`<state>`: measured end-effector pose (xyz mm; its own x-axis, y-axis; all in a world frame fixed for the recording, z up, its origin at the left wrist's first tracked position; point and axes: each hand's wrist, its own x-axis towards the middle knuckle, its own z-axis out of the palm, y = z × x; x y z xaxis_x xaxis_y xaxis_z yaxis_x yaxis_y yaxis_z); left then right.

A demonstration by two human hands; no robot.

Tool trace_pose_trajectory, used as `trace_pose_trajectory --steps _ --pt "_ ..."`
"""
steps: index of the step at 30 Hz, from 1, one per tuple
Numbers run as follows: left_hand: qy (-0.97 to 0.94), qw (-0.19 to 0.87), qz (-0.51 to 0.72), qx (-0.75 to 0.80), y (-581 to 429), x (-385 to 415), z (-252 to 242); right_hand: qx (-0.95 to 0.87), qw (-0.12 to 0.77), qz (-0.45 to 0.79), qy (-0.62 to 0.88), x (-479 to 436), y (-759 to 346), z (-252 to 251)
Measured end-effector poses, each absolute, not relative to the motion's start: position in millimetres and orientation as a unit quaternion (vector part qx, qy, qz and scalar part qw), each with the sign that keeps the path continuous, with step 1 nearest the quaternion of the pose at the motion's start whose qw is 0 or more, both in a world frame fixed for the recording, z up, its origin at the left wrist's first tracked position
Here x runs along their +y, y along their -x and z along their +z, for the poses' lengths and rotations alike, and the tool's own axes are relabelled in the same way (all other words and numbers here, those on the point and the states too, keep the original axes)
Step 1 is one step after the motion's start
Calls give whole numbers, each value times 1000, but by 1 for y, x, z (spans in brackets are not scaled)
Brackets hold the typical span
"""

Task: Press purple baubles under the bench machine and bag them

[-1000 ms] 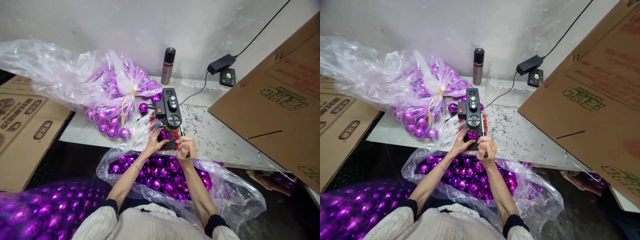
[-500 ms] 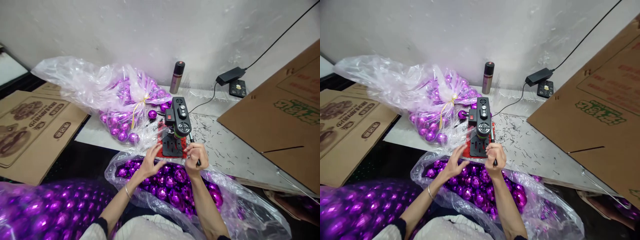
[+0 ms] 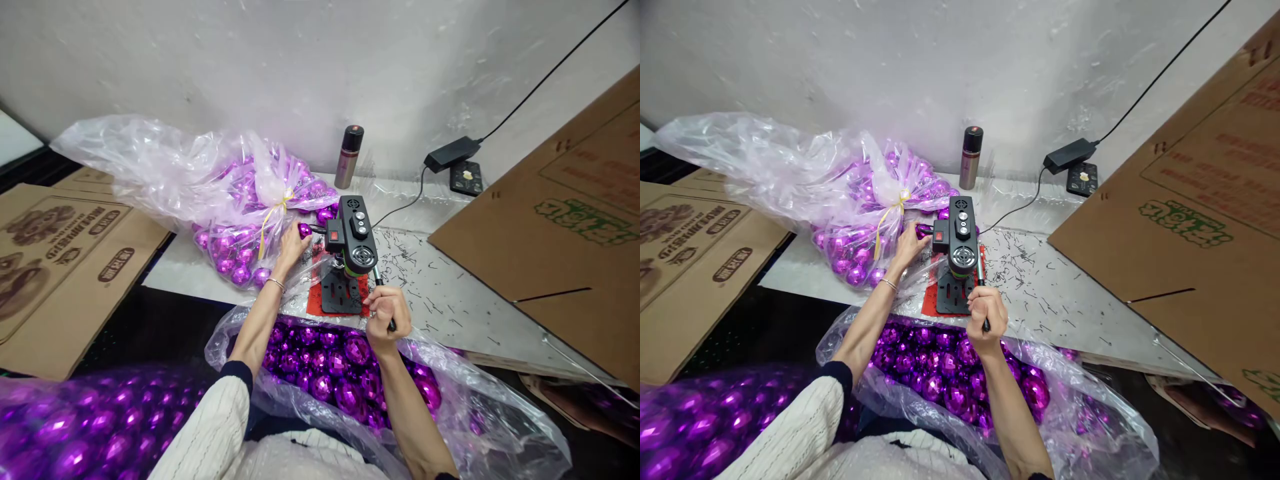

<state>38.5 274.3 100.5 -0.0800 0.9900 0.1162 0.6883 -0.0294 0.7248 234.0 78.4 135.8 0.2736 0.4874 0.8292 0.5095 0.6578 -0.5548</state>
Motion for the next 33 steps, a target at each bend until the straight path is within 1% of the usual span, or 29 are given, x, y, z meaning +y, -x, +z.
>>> trace_pose_trajectory --steps 3,6,8,10,12,14,18,20,22,33 --pt "-582 326 408 624 -29 241 99 -595 688 -4 416 78 -233 143" --pt "-544 454 484 514 -28 186 89 -584 692 -1 424 79 -230 156" --pt "-522 520 493 463 -35 148 77 -576 694 -5 432 81 -229 164" --pt "-504 550 489 452 -46 120 62 -573 693 -8 438 82 -228 171" --pt "-501 543 484 469 -59 106 48 -576 689 -12 439 83 -228 174" --pt "-513 507 483 496 -71 104 37 -581 687 -16 436 83 -229 174" --pt "-573 387 475 544 -83 112 32 -592 676 -20 438 81 -231 169" --pt "-614 329 446 563 -84 115 34 -597 671 -19 439 80 -232 167" --pt "-646 294 414 570 -85 117 36 -598 671 -14 439 79 -233 166" --pt "-747 260 351 501 -85 127 53 -598 672 -12 436 79 -232 164"
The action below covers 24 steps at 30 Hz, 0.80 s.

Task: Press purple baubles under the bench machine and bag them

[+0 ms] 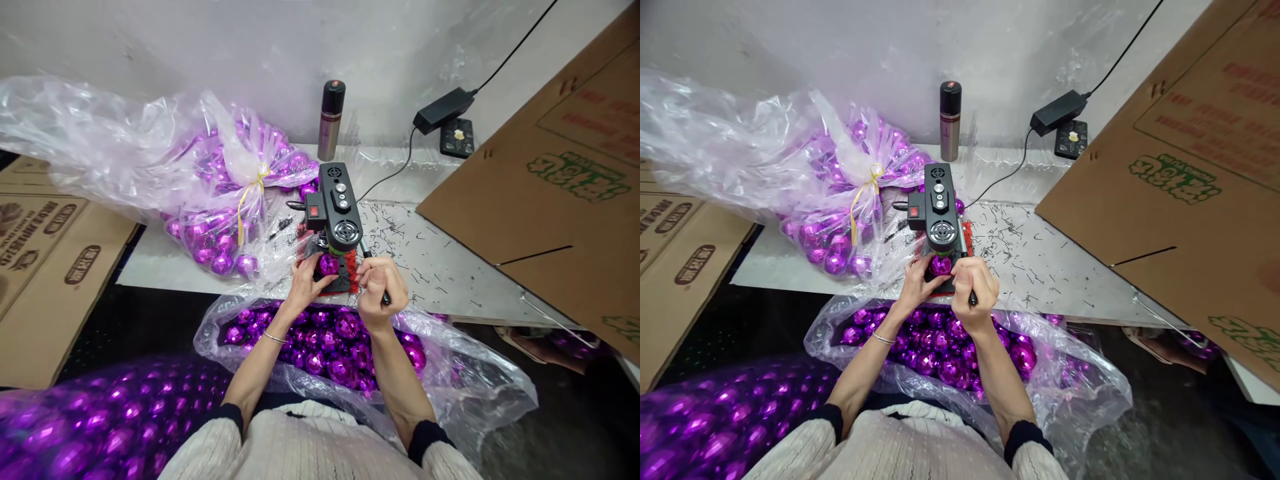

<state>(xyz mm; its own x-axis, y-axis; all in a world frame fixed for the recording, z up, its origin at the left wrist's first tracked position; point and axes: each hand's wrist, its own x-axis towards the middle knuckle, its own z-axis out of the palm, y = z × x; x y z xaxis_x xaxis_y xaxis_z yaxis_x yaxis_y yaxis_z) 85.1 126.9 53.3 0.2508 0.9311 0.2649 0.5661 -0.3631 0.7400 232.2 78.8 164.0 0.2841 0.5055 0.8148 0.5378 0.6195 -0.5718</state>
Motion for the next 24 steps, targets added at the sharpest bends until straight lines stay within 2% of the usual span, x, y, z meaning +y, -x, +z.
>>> trace_pose_trajectory --steps 9,24 --pt "-733 277 384 489 -94 135 40 -607 664 -12 437 77 -235 158" --pt "-739 238 422 468 -98 134 32 -607 678 -39 412 77 -231 115"
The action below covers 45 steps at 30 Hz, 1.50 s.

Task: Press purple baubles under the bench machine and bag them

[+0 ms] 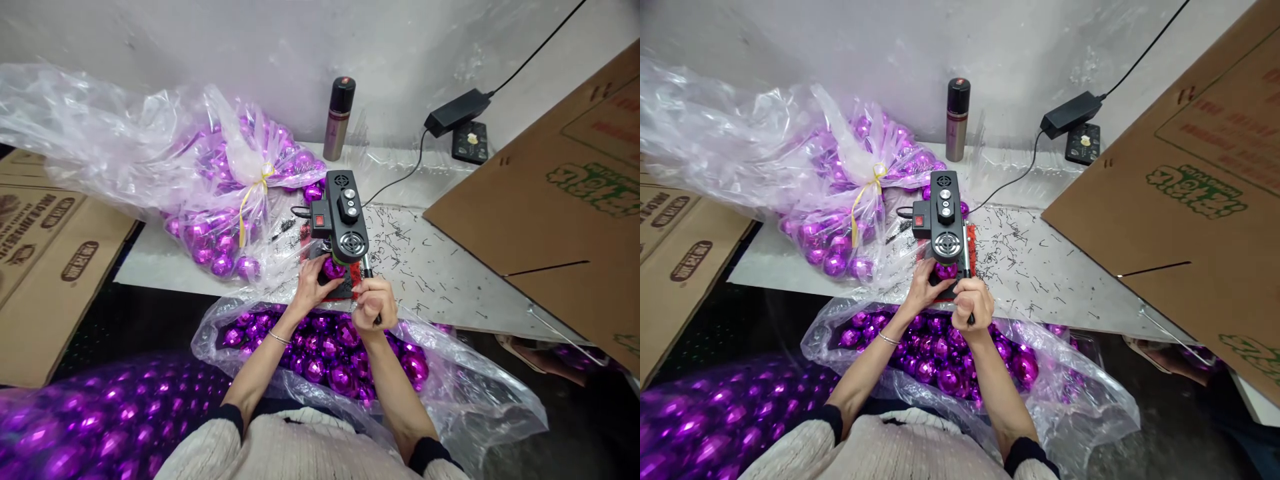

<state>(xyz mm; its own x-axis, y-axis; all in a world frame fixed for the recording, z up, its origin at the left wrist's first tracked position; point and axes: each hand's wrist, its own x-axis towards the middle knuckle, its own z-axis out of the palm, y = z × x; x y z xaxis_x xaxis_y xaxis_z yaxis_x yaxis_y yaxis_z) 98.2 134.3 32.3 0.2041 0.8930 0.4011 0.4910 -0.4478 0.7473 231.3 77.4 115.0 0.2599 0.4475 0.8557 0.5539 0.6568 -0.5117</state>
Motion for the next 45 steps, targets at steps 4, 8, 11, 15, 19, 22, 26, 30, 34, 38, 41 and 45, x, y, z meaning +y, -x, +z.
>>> trace_pose_trajectory --steps 4,8,11,15,19,22,26,30,34,38,41,45 --pt "-736 243 429 464 -98 134 33 -611 671 -46 417 77 -233 113" --pt "-735 253 430 459 -97 134 32 -618 672 -38 407 77 -236 110" --pt "-735 255 424 463 -96 134 31 -618 675 -34 401 77 -237 106" --pt "-738 259 421 460 -95 134 31 -616 674 -45 405 79 -236 100" --pt "-737 260 415 465 -94 134 31 -617 683 -50 387 81 -237 97" --pt "-737 255 415 468 -95 135 29 -623 690 -34 367 83 -238 96" --pt "-738 248 425 462 -96 136 26 -618 701 -24 356 86 -236 94" --pt "-736 253 426 461 -96 138 25 -617 705 -40 348 89 -235 88" --pt "-738 260 420 460 -95 140 26 -649 673 -58 350 89 -239 87" --pt "-736 262 424 458 -95 142 27 -647 665 -69 367 87 -242 112" --pt "-734 267 428 455 -94 139 31 -628 664 -47 404 86 -241 145" --pt "-742 239 441 444 -79 110 42 -610 664 -13 431 86 -239 173"
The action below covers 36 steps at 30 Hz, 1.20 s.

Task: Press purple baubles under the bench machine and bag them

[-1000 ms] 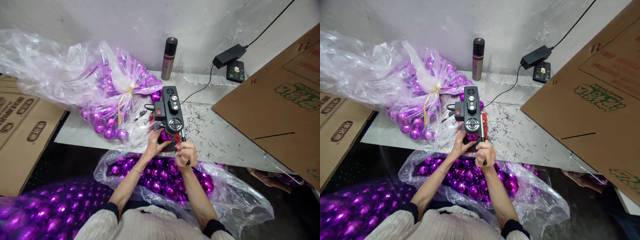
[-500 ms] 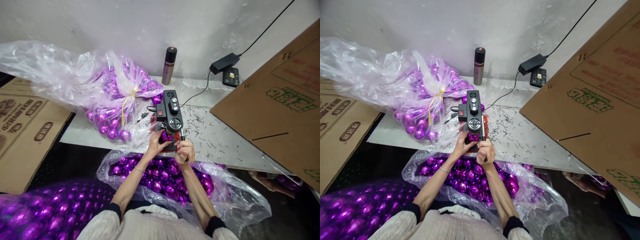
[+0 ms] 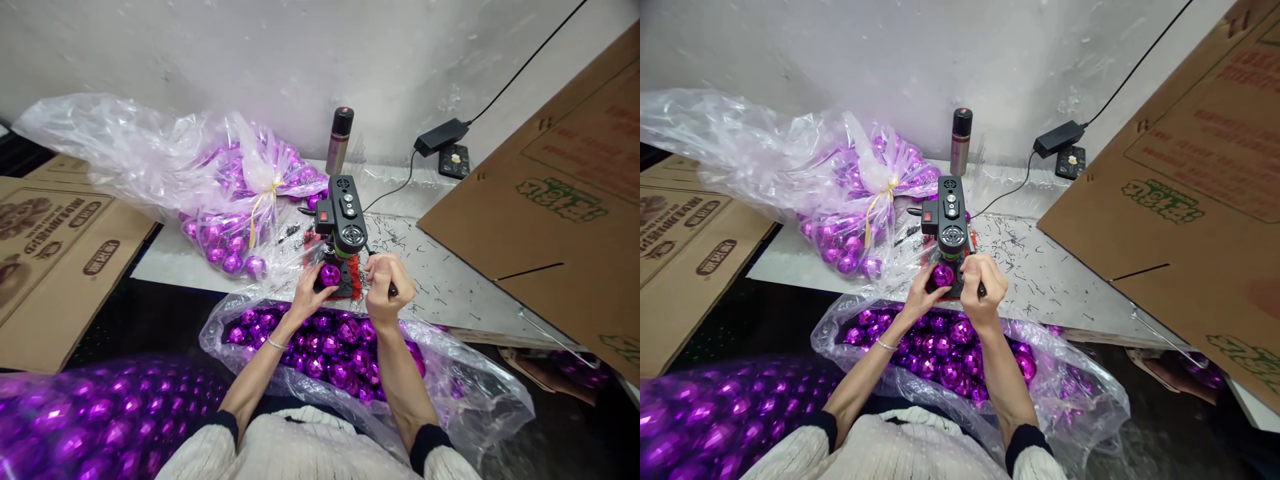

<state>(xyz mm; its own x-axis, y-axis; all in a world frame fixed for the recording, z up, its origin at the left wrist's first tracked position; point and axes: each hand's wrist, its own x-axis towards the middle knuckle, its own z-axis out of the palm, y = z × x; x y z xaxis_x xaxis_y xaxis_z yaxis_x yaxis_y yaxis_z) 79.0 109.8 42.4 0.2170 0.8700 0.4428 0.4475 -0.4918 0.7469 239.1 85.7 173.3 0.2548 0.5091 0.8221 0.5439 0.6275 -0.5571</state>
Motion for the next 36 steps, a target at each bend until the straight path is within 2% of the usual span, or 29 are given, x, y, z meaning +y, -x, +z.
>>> trace_pose_trajectory --steps 8,11,15,19,23,27,31,34,36 --pt "-840 180 338 383 -22 12 44 -625 666 -32 405 79 -237 153" --pt "-836 156 360 383 -20 28 45 -610 678 -33 409 80 -234 149" --pt "-797 116 366 467 -21 96 63 -603 681 -33 414 81 -233 148" --pt "-772 63 230 589 -11 149 93 -601 687 -31 407 81 -233 147" --pt "-731 16 131 670 10 158 126 -597 690 -27 409 81 -233 142" --pt "-693 39 14 719 30 158 149 -588 689 -23 423 81 -233 138" --pt "-703 69 -75 704 39 163 149 -590 689 -28 419 82 -232 137" --pt "-722 99 -41 683 43 164 136 -595 688 -27 414 82 -234 139" --pt "-736 139 68 659 46 165 126 -601 684 -28 413 82 -235 139"
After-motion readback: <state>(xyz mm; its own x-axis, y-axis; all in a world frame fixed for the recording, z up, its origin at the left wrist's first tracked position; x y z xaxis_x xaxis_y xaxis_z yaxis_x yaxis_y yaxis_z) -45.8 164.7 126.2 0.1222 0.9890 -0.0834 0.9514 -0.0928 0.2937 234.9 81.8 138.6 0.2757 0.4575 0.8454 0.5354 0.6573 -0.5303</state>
